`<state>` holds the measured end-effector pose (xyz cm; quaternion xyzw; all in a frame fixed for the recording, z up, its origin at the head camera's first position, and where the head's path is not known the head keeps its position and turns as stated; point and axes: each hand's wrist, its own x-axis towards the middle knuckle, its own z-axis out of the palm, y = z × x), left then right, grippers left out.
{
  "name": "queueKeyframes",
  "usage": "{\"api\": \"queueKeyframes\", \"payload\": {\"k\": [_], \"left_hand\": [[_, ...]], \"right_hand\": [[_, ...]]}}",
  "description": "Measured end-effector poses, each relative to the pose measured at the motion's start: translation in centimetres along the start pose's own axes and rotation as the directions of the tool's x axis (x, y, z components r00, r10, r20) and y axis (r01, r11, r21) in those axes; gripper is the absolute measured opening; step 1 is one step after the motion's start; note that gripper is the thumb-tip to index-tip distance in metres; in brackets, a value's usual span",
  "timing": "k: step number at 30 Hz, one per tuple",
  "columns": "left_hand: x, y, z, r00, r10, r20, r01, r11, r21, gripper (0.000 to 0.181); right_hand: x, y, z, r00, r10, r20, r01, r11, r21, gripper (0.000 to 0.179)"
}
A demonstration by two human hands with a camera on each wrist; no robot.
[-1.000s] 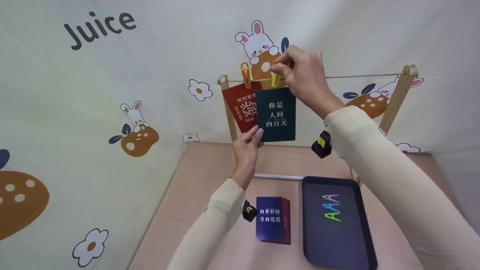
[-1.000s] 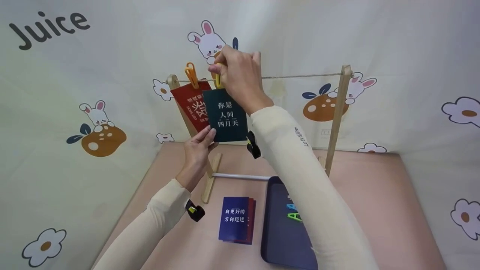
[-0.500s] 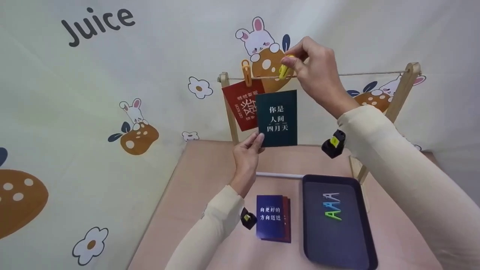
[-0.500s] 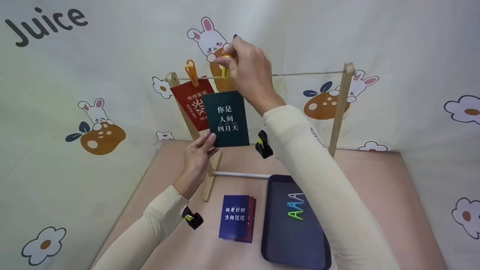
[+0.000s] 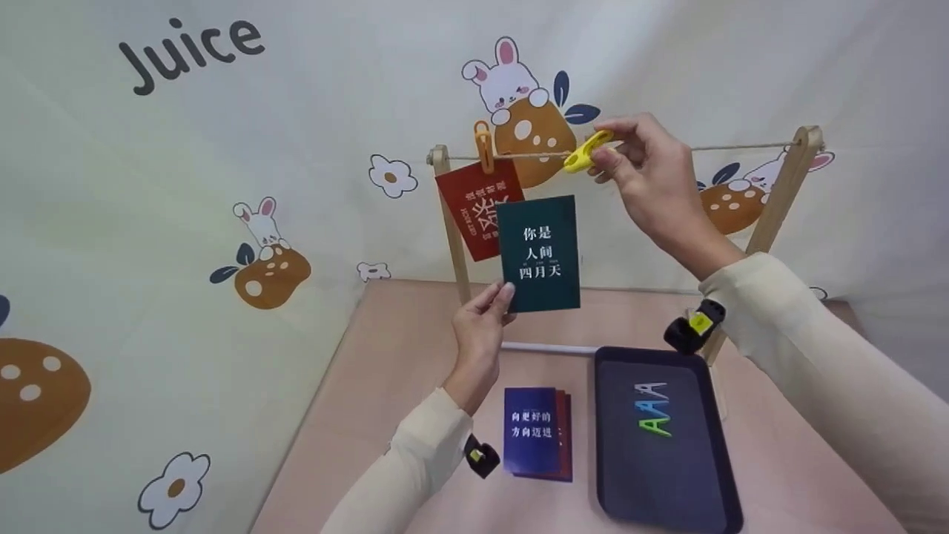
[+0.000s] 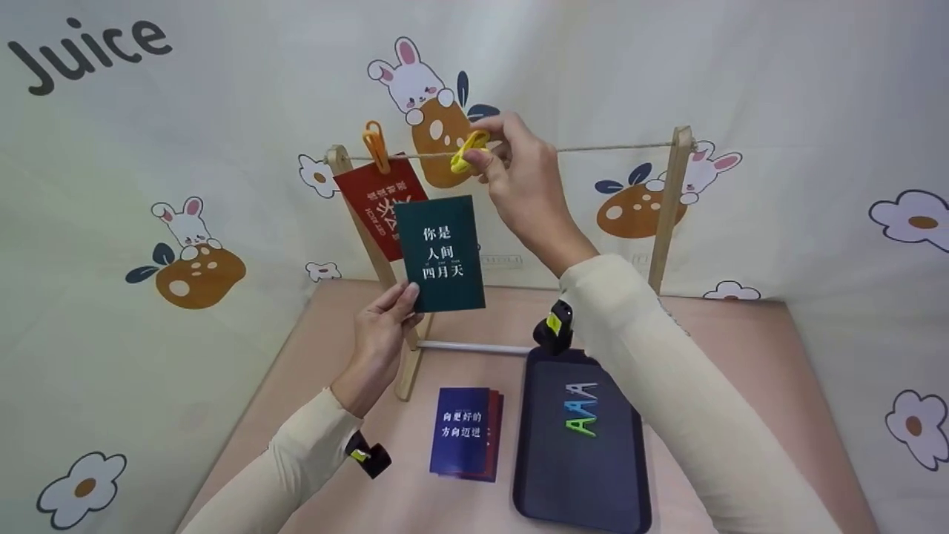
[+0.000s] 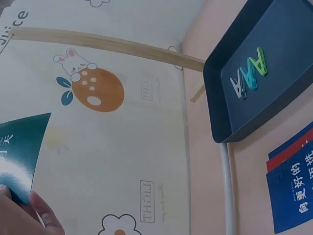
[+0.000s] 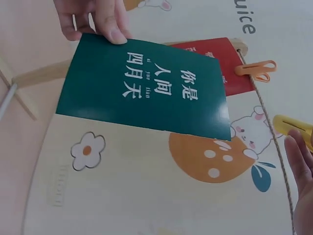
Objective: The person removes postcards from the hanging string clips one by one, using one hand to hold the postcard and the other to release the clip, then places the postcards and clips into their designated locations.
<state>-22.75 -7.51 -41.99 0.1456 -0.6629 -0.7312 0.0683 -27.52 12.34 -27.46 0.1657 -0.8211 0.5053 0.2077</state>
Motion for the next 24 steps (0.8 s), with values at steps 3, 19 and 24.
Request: {"api": "queueKeyframes", "payload": {"k": [3, 19, 24], "left_hand": [[-0.5, -0.2, -0.4, 1.0, -0.019, 0.003, 0.019, 1.0, 0.003, 0.033], [-2.4, -2.7, -2.4, 0.995, -0.098, -0.034, 0.1, 0.993, 0.067, 0.032], [-3.3, -3.5, -2.9, 0.991, -0.131, -0.015, 0.131, 0.987, 0.092, 0.033]], "right_hand": [[-1.1, 0.5, -0.1, 1.0, 0.007, 0.029, -0.009, 0.997, 0.072, 0.041], [-5.3, 4.3, -0.3, 0.991, 0.056, 0.119, -0.082, 0.97, 0.228, 0.048], [-6.5, 5.4, -0.3, 0.988, 0.093, 0.127, -0.119, 0.97, 0.211, 0.049]]}}
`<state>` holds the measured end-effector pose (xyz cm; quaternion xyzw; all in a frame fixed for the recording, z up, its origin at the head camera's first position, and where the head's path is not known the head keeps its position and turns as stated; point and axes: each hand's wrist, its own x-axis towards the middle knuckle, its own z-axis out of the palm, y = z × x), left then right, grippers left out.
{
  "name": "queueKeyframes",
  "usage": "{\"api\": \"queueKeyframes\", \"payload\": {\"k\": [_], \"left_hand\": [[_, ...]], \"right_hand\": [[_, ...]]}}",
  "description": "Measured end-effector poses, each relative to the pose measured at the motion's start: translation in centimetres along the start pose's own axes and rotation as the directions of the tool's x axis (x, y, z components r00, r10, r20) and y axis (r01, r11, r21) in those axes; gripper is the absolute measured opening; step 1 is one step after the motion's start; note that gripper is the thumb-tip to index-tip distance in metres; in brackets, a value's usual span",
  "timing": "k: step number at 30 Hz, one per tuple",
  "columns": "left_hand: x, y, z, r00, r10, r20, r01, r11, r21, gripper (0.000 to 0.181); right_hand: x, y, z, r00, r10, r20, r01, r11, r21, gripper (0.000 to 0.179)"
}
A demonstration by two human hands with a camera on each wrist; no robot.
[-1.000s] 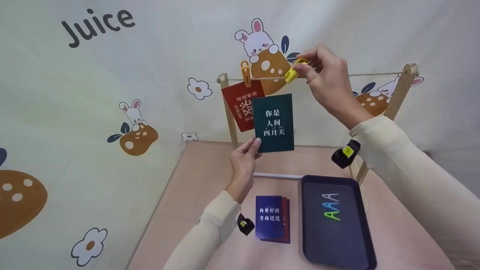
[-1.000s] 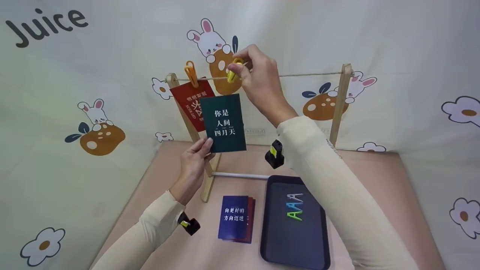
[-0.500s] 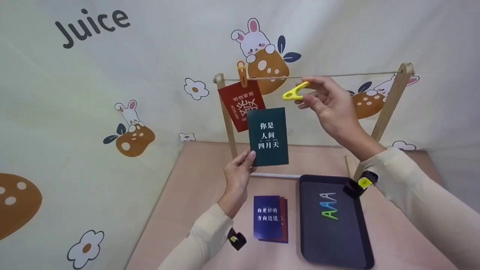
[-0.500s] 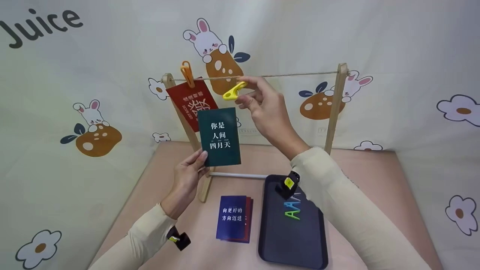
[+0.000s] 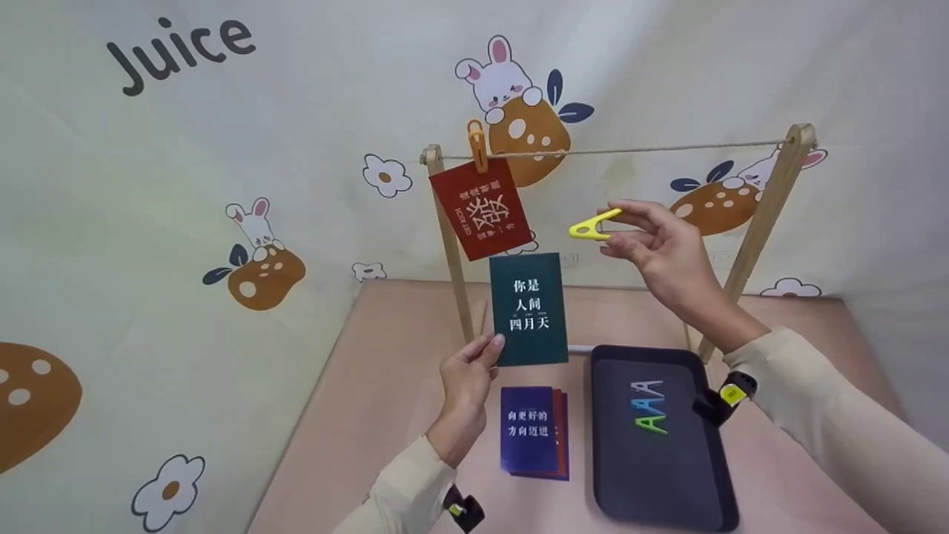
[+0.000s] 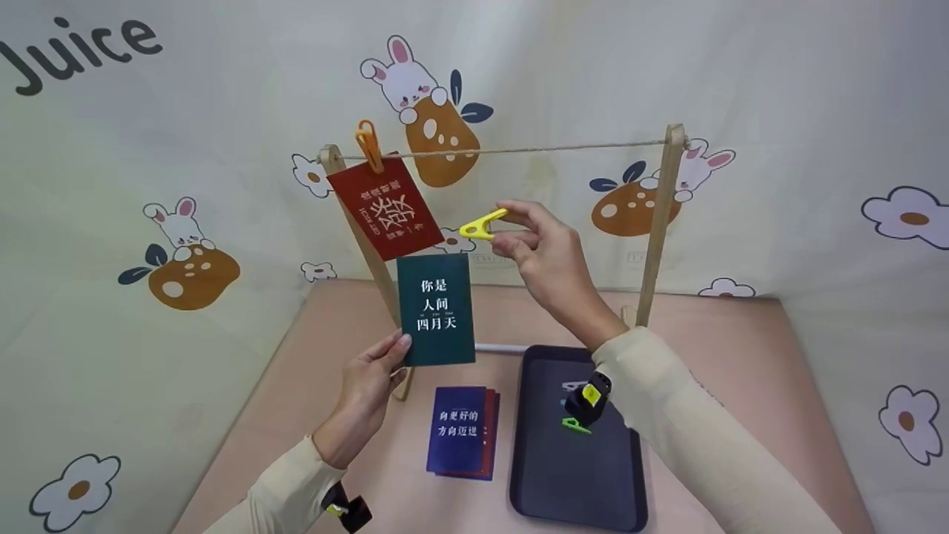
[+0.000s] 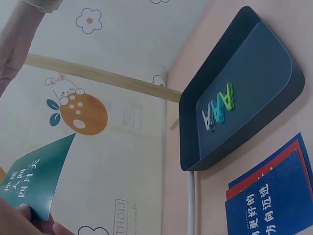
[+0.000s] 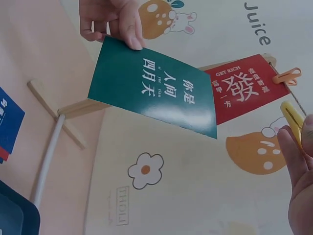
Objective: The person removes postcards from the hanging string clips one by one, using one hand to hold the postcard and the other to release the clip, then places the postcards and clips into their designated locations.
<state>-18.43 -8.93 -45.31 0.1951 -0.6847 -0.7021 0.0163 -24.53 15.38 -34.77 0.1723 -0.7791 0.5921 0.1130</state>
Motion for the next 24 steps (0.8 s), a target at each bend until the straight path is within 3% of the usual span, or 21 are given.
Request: {"api": "queueKeyframes", "payload": {"k": [6, 11, 19, 24], "left_hand": [[-0.5, -0.8, -0.6, 0.999, -0.044, -0.005, 0.044, 0.999, -0.014, 0.037], [-0.7, -1.6, -0.8, 0.998, -0.066, -0.008, 0.066, 0.998, -0.002, 0.038], [-0.6, -4.7, -1.6, 0.992, -0.119, -0.038, 0.118, 0.993, -0.02, 0.045], [-0.4, -6.6, -1.9, 0.988, -0.147, -0.048, 0.146, 0.989, -0.012, 0.045]], "right_hand": [[-1.1, 1.3, 0.3, 0.998, 0.055, 0.025, -0.056, 0.998, 0.02, 0.049], [-2.5, 2.7, 0.3, 0.996, 0.077, 0.038, -0.076, 0.997, -0.022, 0.048], [-5.0, 5.8, 0.9, 0.994, 0.097, 0.059, -0.092, 0.992, -0.081, 0.045], [-6.8, 7.7, 1.1, 0.995, 0.091, 0.036, -0.083, 0.978, -0.19, 0.044]]}}
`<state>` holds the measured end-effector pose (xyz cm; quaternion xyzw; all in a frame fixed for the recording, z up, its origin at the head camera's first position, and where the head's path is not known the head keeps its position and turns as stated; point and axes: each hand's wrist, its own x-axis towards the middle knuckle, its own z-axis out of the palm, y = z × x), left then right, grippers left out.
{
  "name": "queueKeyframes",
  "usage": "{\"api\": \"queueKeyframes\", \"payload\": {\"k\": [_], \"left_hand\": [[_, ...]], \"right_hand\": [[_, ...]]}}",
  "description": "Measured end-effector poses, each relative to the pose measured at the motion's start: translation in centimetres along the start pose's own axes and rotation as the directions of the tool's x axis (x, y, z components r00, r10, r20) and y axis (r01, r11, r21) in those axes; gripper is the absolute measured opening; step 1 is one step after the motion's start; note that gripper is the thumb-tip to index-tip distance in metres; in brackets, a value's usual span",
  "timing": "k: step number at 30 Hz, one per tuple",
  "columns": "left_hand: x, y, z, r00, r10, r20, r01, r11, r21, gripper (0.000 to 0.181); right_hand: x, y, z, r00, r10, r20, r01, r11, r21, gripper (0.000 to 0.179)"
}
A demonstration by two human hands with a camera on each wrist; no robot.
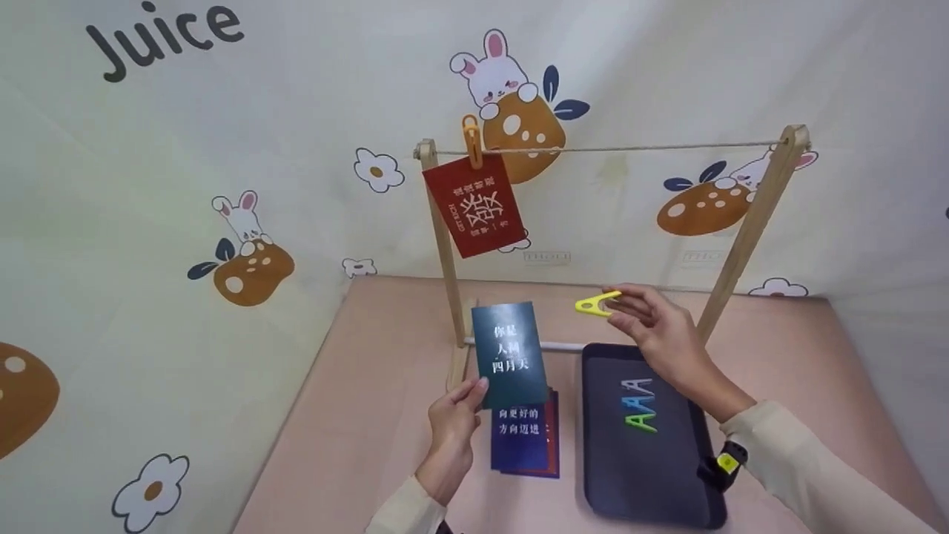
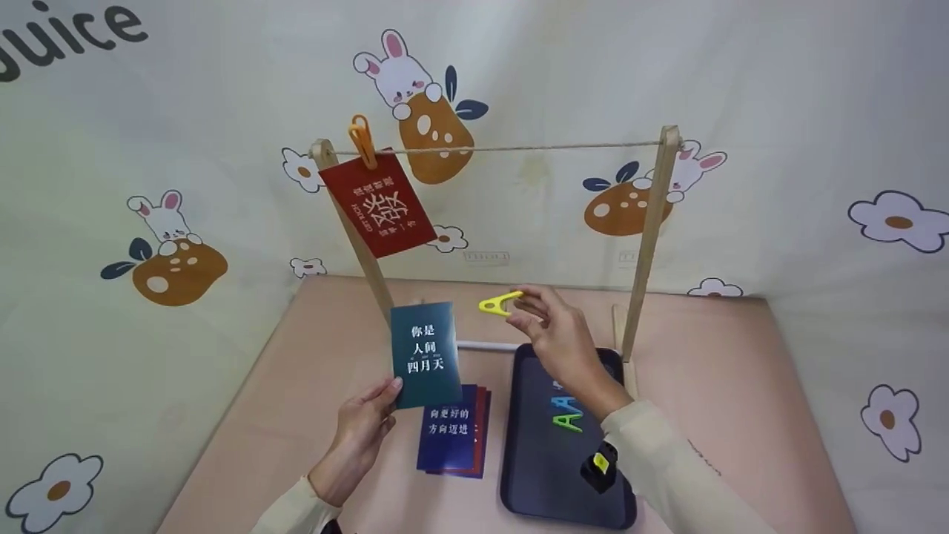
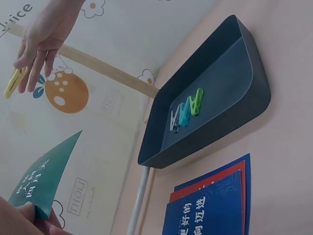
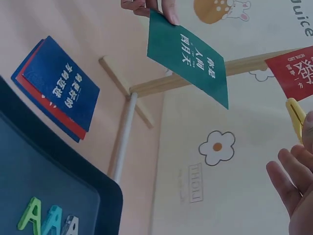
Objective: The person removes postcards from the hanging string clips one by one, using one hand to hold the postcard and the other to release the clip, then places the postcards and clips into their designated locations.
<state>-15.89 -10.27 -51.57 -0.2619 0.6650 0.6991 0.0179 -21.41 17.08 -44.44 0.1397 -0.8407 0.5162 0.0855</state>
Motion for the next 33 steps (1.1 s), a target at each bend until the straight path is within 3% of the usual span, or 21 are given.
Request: {"api": "queueKeyframes", "payload": {"k": [9, 20, 23, 27, 33], "left_hand": [[0.5, -2.4, -1.0, 0.999, -0.035, 0.014, 0.034, 0.999, 0.036, 0.042], [2.2, -5.8, -1.6, 0.997, -0.072, -0.027, 0.074, 0.995, 0.074, 0.039], [2.4, -6.4, -1.8, 0.996, -0.087, -0.027, 0.089, 0.992, 0.085, 0.038], [2.5, -7.2, -1.5, 0.995, -0.099, -0.022, 0.1, 0.992, 0.071, 0.033], [2.3, -8.4, -1.3, 0.994, -0.109, -0.011, 0.11, 0.989, 0.094, 0.036]], "right_hand": [[-3.7, 3.8, 2.0, 0.998, -0.034, -0.054, 0.019, 0.965, -0.262, 0.043], [-7.5, 8.4, 3.6, 0.969, -0.214, -0.122, 0.139, 0.884, -0.447, 0.043], [-8.6, 9.6, 3.9, 0.973, -0.196, -0.125, 0.116, 0.876, -0.469, 0.044], [-10.4, 11.1, 4.2, 0.988, -0.1, -0.121, 0.027, 0.867, -0.497, 0.045], [-12.2, 12.6, 4.4, 0.992, 0.018, -0.123, -0.079, 0.857, -0.509, 0.046]]}}
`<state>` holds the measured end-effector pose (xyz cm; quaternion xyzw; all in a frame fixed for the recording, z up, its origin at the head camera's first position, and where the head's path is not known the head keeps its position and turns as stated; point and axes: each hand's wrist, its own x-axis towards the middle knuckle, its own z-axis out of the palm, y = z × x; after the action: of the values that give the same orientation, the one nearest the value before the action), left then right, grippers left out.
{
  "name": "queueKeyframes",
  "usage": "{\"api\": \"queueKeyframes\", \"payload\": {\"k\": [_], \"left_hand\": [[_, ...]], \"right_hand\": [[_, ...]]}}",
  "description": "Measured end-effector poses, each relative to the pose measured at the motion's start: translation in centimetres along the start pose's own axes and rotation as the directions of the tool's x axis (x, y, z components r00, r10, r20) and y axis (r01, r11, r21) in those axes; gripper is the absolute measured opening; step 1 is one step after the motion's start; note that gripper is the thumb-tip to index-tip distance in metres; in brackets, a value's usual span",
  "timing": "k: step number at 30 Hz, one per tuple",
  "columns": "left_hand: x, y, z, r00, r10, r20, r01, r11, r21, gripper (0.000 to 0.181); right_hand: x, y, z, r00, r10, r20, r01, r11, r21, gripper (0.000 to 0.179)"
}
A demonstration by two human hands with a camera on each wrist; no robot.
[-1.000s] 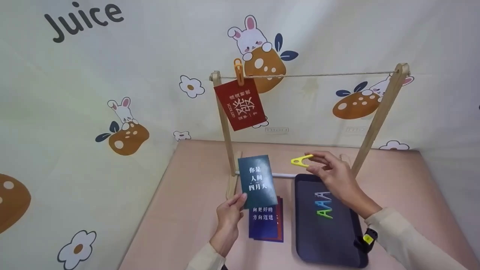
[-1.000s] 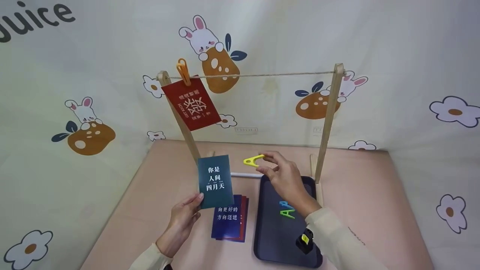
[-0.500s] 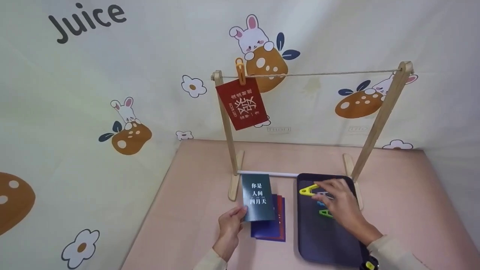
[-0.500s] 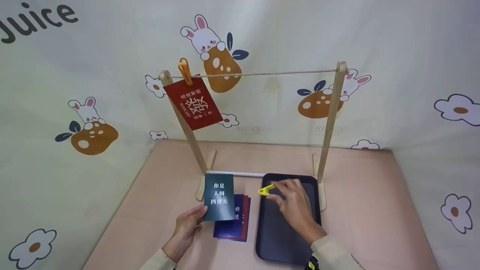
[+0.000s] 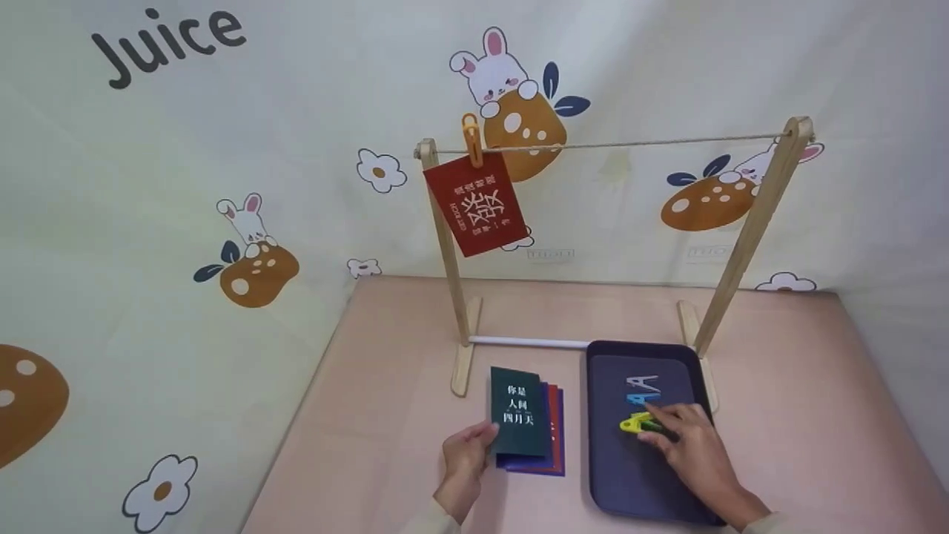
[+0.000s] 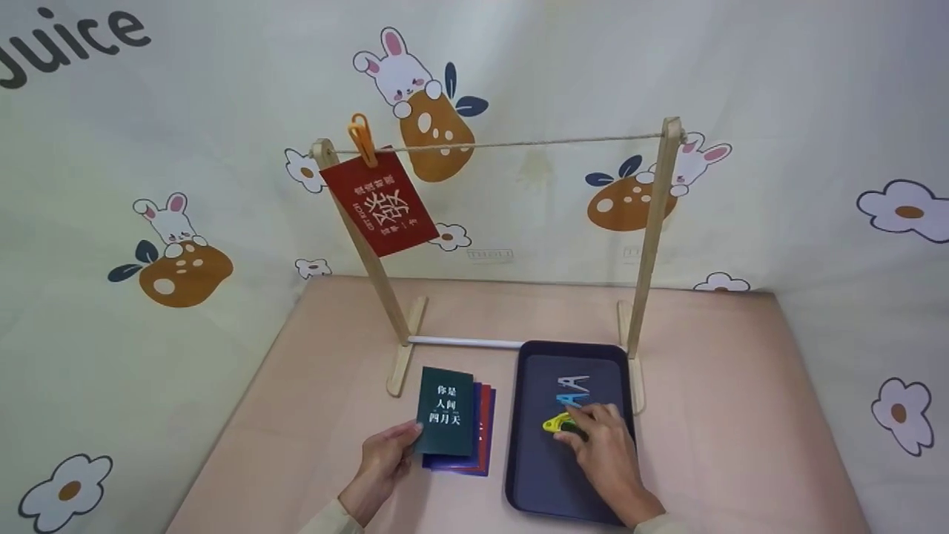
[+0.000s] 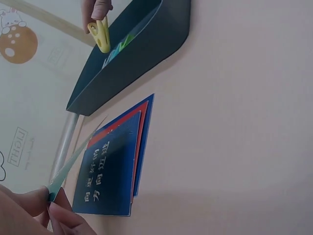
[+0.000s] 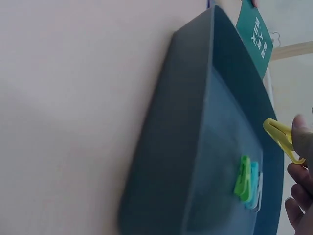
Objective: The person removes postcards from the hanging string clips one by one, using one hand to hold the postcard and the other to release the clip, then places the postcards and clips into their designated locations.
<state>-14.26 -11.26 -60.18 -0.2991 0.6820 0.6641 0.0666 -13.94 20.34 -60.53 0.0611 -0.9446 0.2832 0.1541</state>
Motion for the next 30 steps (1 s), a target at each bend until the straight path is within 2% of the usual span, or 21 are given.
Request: {"api": "queueKeyframes", "payload": {"k": [4, 8, 12, 15, 18, 20, 25, 30], "left_hand": [[0.1, -0.6, 0.0, 0.999, 0.002, -0.044, -0.002, 1.0, 0.003, 0.034], [0.3, -1.0, 0.2, 0.996, 0.024, -0.09, -0.022, 1.0, 0.022, 0.026], [0.6, -1.4, 0.7, 0.985, 0.104, -0.141, -0.092, 0.991, 0.093, 0.017], [0.7, -1.6, 1.0, 0.969, 0.187, -0.16, -0.155, 0.969, 0.19, 0.015], [0.7, -1.8, 0.9, 0.956, 0.245, -0.16, -0.19, 0.935, 0.298, 0.017], [0.7, -1.9, 0.9, 0.954, 0.261, -0.147, -0.197, 0.916, 0.349, 0.021], [0.7, -2.1, 1.0, 0.958, 0.268, -0.106, -0.21, 0.9, 0.382, 0.026], [0.7, -2.4, 0.9, 0.944, 0.32, -0.076, -0.267, 0.882, 0.388, 0.027]], "right_hand": [[-0.7, 0.5, 0.7, 0.999, 0.032, 0.032, -0.031, 0.999, -0.018, 0.045], [-1.1, 0.9, 1.0, 0.991, 0.101, 0.092, -0.099, 0.995, -0.028, 0.042], [-1.3, 1.3, 0.9, 0.979, 0.145, 0.144, -0.138, 0.989, -0.056, 0.043], [-1.6, 1.7, 0.8, 0.981, 0.136, 0.136, -0.122, 0.986, -0.11, 0.044], [-1.9, 1.9, 0.9, 0.991, 0.103, 0.089, -0.088, 0.983, -0.161, 0.043], [-2.0, 2.0, 1.1, 0.995, 0.087, 0.057, -0.076, 0.981, -0.178, 0.041], [-2.2, 2.2, 1.3, 0.996, 0.084, 0.042, -0.074, 0.979, -0.191, 0.041], [-2.3, 2.1, 1.6, 0.995, 0.09, 0.044, -0.079, 0.976, -0.205, 0.041]]}}
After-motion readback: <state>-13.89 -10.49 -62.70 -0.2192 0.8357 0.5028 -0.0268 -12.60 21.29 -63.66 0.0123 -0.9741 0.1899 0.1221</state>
